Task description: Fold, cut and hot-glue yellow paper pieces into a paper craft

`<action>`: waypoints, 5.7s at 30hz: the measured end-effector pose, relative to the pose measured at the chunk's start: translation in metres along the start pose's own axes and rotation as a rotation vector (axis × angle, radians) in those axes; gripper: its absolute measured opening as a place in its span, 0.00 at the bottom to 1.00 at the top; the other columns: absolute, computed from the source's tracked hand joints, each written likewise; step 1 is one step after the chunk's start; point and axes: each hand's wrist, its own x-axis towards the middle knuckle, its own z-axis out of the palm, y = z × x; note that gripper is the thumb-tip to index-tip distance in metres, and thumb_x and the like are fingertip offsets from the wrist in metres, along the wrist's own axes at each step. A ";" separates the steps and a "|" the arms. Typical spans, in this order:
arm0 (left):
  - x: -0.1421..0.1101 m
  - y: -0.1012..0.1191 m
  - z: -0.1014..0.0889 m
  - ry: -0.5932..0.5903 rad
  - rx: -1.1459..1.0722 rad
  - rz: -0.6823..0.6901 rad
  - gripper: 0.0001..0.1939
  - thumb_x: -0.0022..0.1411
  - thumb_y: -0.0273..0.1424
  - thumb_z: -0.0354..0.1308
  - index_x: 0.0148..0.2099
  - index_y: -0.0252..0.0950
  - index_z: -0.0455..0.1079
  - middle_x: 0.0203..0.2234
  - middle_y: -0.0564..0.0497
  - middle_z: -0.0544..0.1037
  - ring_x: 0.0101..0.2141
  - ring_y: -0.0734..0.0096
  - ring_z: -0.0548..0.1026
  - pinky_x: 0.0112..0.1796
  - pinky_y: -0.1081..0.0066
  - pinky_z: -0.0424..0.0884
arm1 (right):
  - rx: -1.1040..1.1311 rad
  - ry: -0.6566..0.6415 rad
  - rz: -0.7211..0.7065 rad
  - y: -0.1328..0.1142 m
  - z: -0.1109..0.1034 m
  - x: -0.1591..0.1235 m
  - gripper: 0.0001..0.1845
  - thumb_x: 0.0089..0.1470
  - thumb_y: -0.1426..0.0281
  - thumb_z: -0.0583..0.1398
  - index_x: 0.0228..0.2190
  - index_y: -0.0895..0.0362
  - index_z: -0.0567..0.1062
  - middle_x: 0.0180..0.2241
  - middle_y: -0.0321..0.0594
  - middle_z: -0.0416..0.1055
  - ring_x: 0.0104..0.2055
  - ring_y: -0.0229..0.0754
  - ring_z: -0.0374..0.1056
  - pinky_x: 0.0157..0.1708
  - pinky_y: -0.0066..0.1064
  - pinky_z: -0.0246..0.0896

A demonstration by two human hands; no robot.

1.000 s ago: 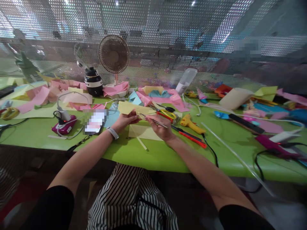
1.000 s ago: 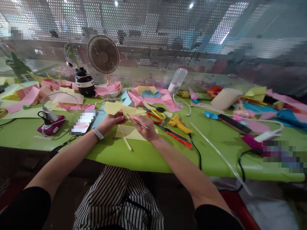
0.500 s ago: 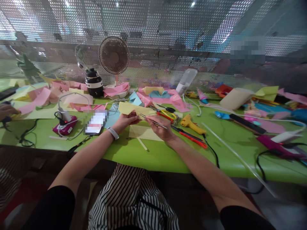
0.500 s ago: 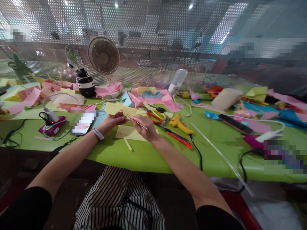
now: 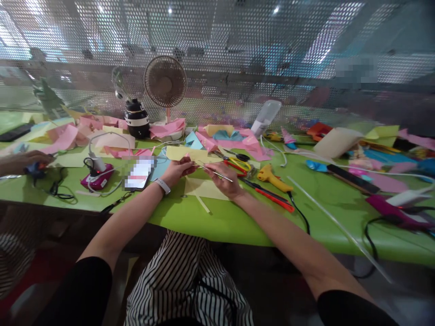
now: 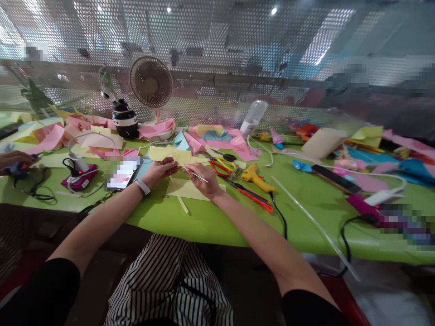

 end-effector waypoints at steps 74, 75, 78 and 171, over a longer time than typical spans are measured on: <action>0.003 -0.006 0.009 0.055 -0.079 0.049 0.09 0.55 0.17 0.68 0.35 0.30 0.71 0.31 0.51 0.79 0.34 0.71 0.82 0.55 0.59 0.71 | 0.541 0.351 0.620 -0.009 0.014 0.026 0.19 0.57 0.53 0.62 0.42 0.53 0.72 0.27 0.32 0.76 0.20 0.35 0.73 0.21 0.24 0.70; 0.002 -0.005 0.010 0.044 -0.068 0.044 0.09 0.56 0.17 0.67 0.36 0.30 0.71 0.31 0.50 0.79 0.33 0.71 0.82 0.55 0.59 0.71 | 0.558 0.341 0.647 -0.006 0.014 0.026 0.19 0.57 0.52 0.62 0.41 0.53 0.71 0.26 0.31 0.76 0.20 0.35 0.73 0.21 0.24 0.71; -0.002 -0.003 0.012 0.037 -0.049 0.016 0.09 0.57 0.17 0.66 0.36 0.31 0.70 0.30 0.51 0.80 0.33 0.71 0.82 0.54 0.59 0.72 | 0.634 0.354 0.736 0.002 0.017 0.026 0.20 0.55 0.52 0.63 0.40 0.53 0.68 0.22 0.29 0.74 0.20 0.37 0.74 0.21 0.24 0.71; 0.000 -0.004 0.017 0.170 -0.097 0.258 0.18 0.49 0.36 0.74 0.40 0.35 0.76 0.40 0.47 0.83 0.46 0.60 0.79 0.41 0.69 0.74 | 0.736 -0.083 1.067 -0.020 0.027 0.019 0.26 0.35 0.48 0.72 0.23 0.56 0.74 0.22 0.36 0.72 0.22 0.35 0.66 0.25 0.29 0.63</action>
